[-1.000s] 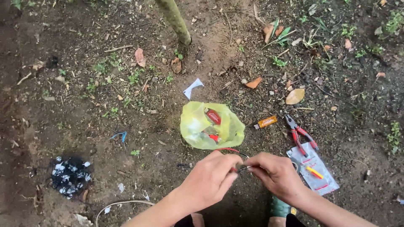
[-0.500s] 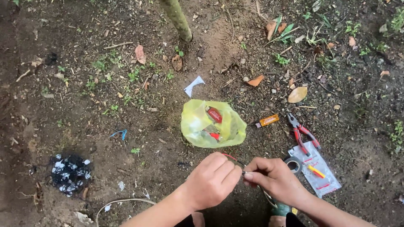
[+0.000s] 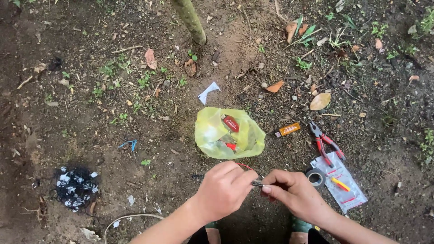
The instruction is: The person is splicing two wires together by twisting the ends and then insulating the connection with black electrical tape.
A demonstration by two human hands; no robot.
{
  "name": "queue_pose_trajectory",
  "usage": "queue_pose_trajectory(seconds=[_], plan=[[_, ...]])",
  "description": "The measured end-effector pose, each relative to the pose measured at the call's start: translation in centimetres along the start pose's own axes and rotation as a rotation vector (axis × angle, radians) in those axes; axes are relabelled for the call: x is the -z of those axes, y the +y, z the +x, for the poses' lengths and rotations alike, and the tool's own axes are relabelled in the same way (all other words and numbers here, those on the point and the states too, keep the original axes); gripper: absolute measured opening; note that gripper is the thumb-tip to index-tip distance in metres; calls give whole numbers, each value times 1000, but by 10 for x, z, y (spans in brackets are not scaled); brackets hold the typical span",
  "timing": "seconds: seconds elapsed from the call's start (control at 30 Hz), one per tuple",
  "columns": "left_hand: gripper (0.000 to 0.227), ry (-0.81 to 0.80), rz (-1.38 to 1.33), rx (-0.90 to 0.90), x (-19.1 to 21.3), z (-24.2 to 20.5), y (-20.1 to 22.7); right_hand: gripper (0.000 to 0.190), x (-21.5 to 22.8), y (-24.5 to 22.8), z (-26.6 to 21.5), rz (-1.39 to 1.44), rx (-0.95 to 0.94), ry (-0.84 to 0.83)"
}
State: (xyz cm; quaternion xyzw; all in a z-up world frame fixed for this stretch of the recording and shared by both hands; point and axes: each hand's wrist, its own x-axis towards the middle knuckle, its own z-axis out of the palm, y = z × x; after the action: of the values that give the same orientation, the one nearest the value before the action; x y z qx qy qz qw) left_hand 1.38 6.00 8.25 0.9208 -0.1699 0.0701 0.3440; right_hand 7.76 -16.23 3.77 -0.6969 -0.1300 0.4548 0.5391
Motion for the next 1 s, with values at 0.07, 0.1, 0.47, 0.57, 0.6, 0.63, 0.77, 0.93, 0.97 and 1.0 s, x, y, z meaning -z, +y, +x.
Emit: queue_pose_trajectory(seconds=[0.07,0.1,0.47,0.57,0.6,0.63,0.77,0.93,0.97,1.0], plan=[[10,-23,12,3,4,-2,0,11,-4,1,0,-118,80,34],[19,-47,23,2,6,-3,0,8,-5,1,-1,-235,160,72],[31,-109,74,-6,-1,-11,-7,8,-13,-3,-2,-345,382,76],[32,-77,107,-27,6,-7,-4,9,-13,-3,-2,-341,376,87],[33,-62,152,-49,8,-5,-2,9,-13,-3,-2,-338,371,87],[33,-62,152,-49,9,-4,-1,9,-13,-3,-2,-338,370,87],[28,-1,136,-54,10,-3,-1,14,-14,0,-4,-290,323,138],[17,-21,87,-25,12,-1,1,30,-14,7,-8,-163,188,212],[19,-15,97,-31,11,0,1,33,-14,10,-8,-128,160,209],[21,-8,107,-38,11,0,2,35,-14,12,-8,-94,132,205]])
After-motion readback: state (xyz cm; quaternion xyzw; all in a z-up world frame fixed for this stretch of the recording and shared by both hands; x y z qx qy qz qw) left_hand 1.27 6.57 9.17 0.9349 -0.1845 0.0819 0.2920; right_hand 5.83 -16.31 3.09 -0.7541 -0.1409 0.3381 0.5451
